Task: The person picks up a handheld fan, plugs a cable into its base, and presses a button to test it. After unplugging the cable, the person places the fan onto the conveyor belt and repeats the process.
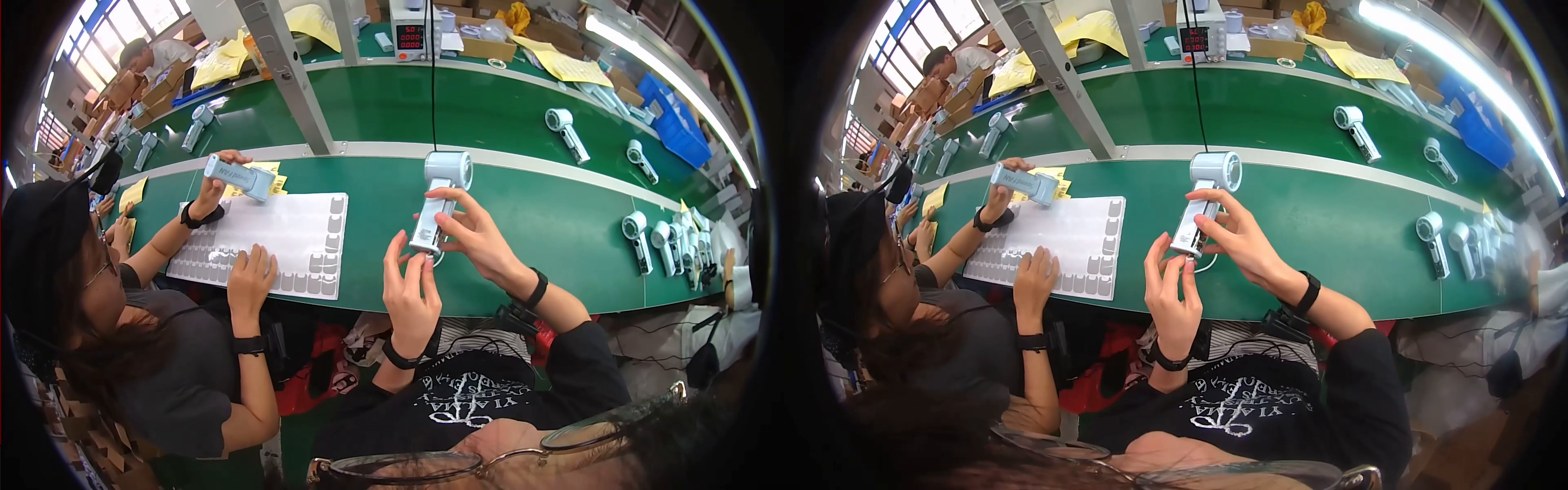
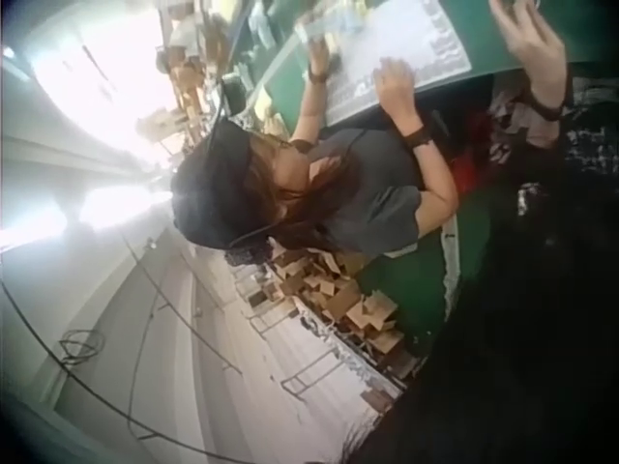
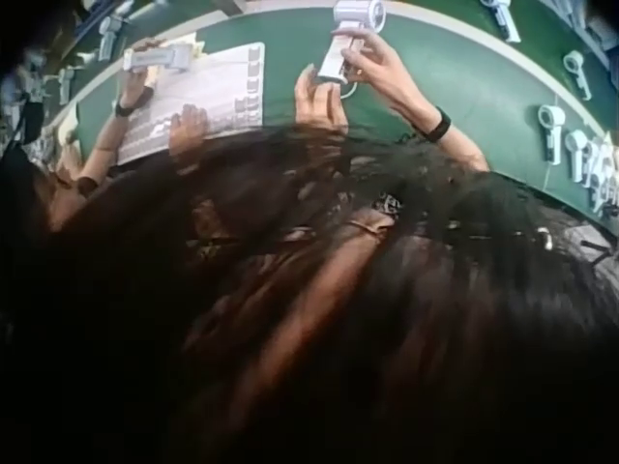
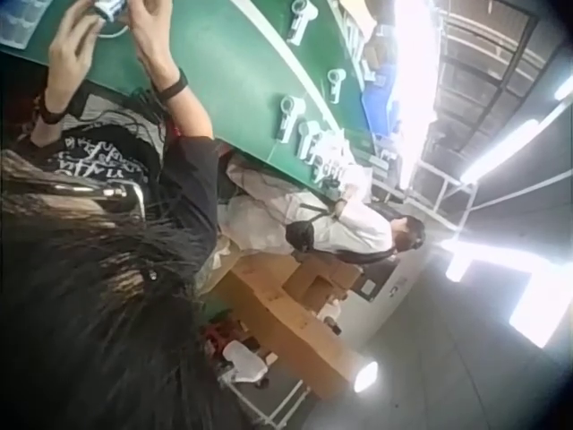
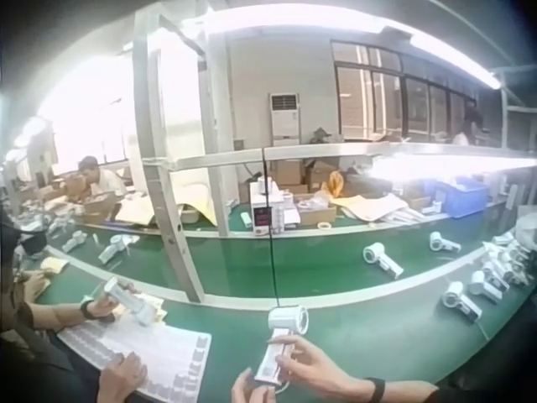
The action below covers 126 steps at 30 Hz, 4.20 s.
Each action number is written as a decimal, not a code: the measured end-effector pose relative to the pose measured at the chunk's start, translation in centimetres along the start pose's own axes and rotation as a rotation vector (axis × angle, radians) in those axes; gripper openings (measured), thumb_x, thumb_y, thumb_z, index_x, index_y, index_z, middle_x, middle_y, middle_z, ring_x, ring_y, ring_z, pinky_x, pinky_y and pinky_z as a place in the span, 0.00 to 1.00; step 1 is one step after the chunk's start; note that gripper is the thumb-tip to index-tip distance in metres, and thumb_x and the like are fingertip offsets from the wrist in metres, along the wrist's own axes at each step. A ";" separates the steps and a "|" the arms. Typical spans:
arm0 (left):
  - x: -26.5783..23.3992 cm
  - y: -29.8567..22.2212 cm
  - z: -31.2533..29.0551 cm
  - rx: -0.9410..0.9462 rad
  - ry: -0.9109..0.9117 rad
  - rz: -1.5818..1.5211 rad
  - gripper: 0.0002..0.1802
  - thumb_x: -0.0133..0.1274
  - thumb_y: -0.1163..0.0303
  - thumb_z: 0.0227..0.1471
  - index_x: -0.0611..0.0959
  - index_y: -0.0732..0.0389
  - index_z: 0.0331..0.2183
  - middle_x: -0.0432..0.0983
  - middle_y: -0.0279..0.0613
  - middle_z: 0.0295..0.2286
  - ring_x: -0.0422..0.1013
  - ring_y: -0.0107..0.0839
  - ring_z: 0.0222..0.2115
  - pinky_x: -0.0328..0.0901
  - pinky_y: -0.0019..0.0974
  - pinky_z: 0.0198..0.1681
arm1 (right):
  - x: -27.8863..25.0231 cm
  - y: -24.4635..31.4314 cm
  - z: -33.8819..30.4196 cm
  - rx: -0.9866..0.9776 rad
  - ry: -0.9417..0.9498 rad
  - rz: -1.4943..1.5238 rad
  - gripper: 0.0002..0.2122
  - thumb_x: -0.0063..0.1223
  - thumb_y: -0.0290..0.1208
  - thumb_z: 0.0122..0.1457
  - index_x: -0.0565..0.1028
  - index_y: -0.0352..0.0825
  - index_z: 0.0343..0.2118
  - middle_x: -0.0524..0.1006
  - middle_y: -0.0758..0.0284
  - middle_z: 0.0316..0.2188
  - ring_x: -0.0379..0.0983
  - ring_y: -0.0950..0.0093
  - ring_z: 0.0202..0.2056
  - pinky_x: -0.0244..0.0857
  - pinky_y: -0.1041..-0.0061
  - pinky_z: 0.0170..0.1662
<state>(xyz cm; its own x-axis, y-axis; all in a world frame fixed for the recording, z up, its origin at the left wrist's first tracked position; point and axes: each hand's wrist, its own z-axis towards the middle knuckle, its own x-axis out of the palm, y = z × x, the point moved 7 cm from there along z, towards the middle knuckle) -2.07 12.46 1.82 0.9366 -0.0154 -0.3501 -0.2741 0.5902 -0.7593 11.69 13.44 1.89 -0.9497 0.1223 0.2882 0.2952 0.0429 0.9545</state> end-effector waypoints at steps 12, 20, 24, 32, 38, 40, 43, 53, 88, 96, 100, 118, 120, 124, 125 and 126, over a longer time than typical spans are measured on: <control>1.4 -2.8 -0.8 0.037 0.020 0.155 0.05 0.52 0.81 0.49 0.79 0.72 0.32 0.65 0.56 0.47 0.68 0.50 0.45 0.67 0.44 0.44 | 0.6 1.5 -4.2 -0.397 -0.203 -0.367 0.20 0.49 0.18 0.59 0.66 0.36 0.54 0.73 0.61 0.44 0.74 0.76 0.38 0.72 0.77 0.39; 2.1 -2.4 -0.8 -0.097 0.158 -0.205 0.08 0.52 0.82 0.50 0.79 0.72 0.36 0.63 0.55 0.49 0.67 0.48 0.49 0.66 0.41 0.45 | -0.8 2.0 -5.9 -0.562 -0.347 -0.233 0.36 0.54 0.15 0.54 0.48 0.40 0.63 0.71 0.58 0.48 0.74 0.71 0.42 0.71 0.72 0.45; 2.5 -2.9 -1.1 -0.117 0.289 -0.352 0.07 0.54 0.80 0.49 0.79 0.70 0.34 0.63 0.54 0.51 0.68 0.44 0.49 0.65 0.40 0.47 | -1.5 2.5 -7.0 -0.631 -0.382 -0.128 0.42 0.57 0.16 0.53 0.42 0.39 0.65 0.69 0.57 0.49 0.72 0.70 0.46 0.69 0.68 0.48; 3.2 -2.5 -1.9 -0.118 0.433 -0.400 0.07 0.60 0.78 0.45 0.81 0.70 0.29 0.68 0.53 0.50 0.72 0.39 0.44 0.66 0.38 0.45 | -2.6 1.2 -7.0 -0.272 -0.120 0.162 0.36 0.52 0.21 0.56 0.43 0.32 0.64 0.63 0.54 0.54 0.68 0.66 0.52 0.66 0.65 0.52; 3.1 -2.4 -2.0 -0.142 0.446 -0.442 0.07 0.61 0.78 0.45 0.81 0.70 0.29 0.69 0.51 0.49 0.74 0.38 0.40 0.68 0.36 0.42 | -2.5 1.3 -7.3 -0.342 0.019 0.271 0.26 0.44 0.22 0.61 0.49 0.29 0.60 0.63 0.53 0.55 0.67 0.61 0.53 0.64 0.61 0.55; 3.1 -2.5 -2.1 -0.139 0.448 -0.434 0.07 0.61 0.78 0.45 0.81 0.70 0.29 0.69 0.51 0.48 0.74 0.38 0.40 0.68 0.36 0.41 | -2.5 1.3 -7.4 -0.332 0.022 0.262 0.27 0.45 0.22 0.60 0.49 0.29 0.60 0.63 0.53 0.55 0.67 0.61 0.53 0.64 0.61 0.55; 3.3 -2.3 -2.1 -0.129 0.453 -0.424 0.07 0.61 0.78 0.45 0.81 0.70 0.29 0.69 0.51 0.48 0.74 0.38 0.40 0.68 0.36 0.41 | -2.7 1.1 -7.3 -0.316 0.024 0.241 0.27 0.45 0.21 0.60 0.49 0.29 0.60 0.62 0.52 0.55 0.66 0.60 0.54 0.63 0.61 0.56; 4.2 -2.0 -2.4 -0.194 0.499 -0.482 0.10 0.64 0.77 0.41 0.84 0.68 0.30 0.71 0.49 0.47 0.76 0.36 0.38 0.68 0.36 0.42 | -2.5 1.5 -7.5 -0.366 -0.009 0.164 0.34 0.50 0.22 0.56 0.45 0.30 0.63 0.57 0.47 0.59 0.61 0.54 0.58 0.59 0.57 0.59; 4.2 -3.8 -2.9 -0.032 0.211 -0.151 0.07 0.63 0.80 0.40 0.82 0.71 0.26 0.73 0.50 0.47 0.76 0.41 0.37 0.70 0.36 0.37 | -3.0 4.7 -9.1 -0.646 -0.604 -0.211 0.47 0.54 0.12 0.50 0.35 0.46 0.65 0.60 0.51 0.55 0.75 0.62 0.43 0.75 0.66 0.41; 2.9 -0.7 -3.4 -0.070 0.245 -0.007 0.07 0.64 0.78 0.39 0.83 0.69 0.25 0.72 0.51 0.49 0.76 0.43 0.40 0.71 0.37 0.40 | -12.8 16.2 -11.9 -0.845 -0.354 -0.262 0.43 0.58 0.34 0.55 0.39 0.34 0.65 0.63 0.55 0.57 0.74 0.72 0.36 0.72 0.71 0.35; 1.4 -0.7 -2.5 -0.058 0.161 0.013 0.07 0.64 0.77 0.39 0.83 0.68 0.25 0.72 0.50 0.49 0.75 0.43 0.42 0.70 0.37 0.42 | -21.0 14.2 -2.6 -0.454 -0.340 -0.607 0.50 0.66 0.30 0.48 0.38 0.45 0.67 0.68 0.57 0.54 0.75 0.70 0.36 0.71 0.72 0.34; -1.1 2.3 2.7 0.019 -0.003 0.551 0.07 0.61 0.71 0.45 0.83 0.65 0.26 0.66 0.57 0.52 0.66 0.53 0.50 0.64 0.45 0.49 | -11.8 7.4 4.6 -0.759 -0.236 -1.153 0.18 0.48 0.16 0.55 0.68 0.33 0.49 0.75 0.59 0.44 0.74 0.68 0.43 0.67 0.71 0.46; -0.7 4.5 2.3 -0.016 0.045 0.730 0.10 0.60 0.67 0.47 0.84 0.65 0.28 0.67 0.58 0.51 0.69 0.53 0.46 0.67 0.44 0.45 | -6.4 3.9 3.8 -0.438 0.028 -0.932 0.14 0.49 0.19 0.57 0.70 0.32 0.47 0.76 0.62 0.42 0.74 0.75 0.42 0.68 0.75 0.44; -0.4 5.4 2.5 -0.302 0.174 0.467 0.12 0.59 0.65 0.48 0.84 0.65 0.29 0.70 0.57 0.49 0.71 0.52 0.44 0.67 0.44 0.43 | -1.8 -2.2 3.1 -0.218 0.215 -0.697 0.15 0.53 0.28 0.58 0.69 0.32 0.48 0.77 0.62 0.38 0.75 0.75 0.37 0.69 0.75 0.41; -0.4 5.2 2.3 -0.300 0.177 0.466 0.12 0.59 0.65 0.48 0.84 0.65 0.29 0.70 0.57 0.49 0.71 0.52 0.44 0.67 0.44 0.43 | -1.8 -4.1 3.4 -0.066 0.197 -0.503 0.20 0.53 0.29 0.59 0.63 0.33 0.53 0.76 0.61 0.41 0.74 0.73 0.40 0.69 0.75 0.42; -0.5 4.4 1.9 -0.276 0.142 0.428 0.11 0.59 0.66 0.48 0.84 0.66 0.29 0.71 0.56 0.48 0.72 0.51 0.43 0.67 0.44 0.42 | -1.4 -5.4 3.3 0.085 0.179 -0.306 0.25 0.54 0.31 0.59 0.58 0.33 0.57 0.74 0.59 0.43 0.74 0.72 0.43 0.69 0.75 0.44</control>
<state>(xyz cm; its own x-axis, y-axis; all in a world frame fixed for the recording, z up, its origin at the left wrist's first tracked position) -3.34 16.65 -0.30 0.6947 0.0603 -0.7167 -0.6908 0.3335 -0.6415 11.80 16.34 -3.95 -0.9964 -0.0841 0.0058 -0.0055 0.1334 0.9910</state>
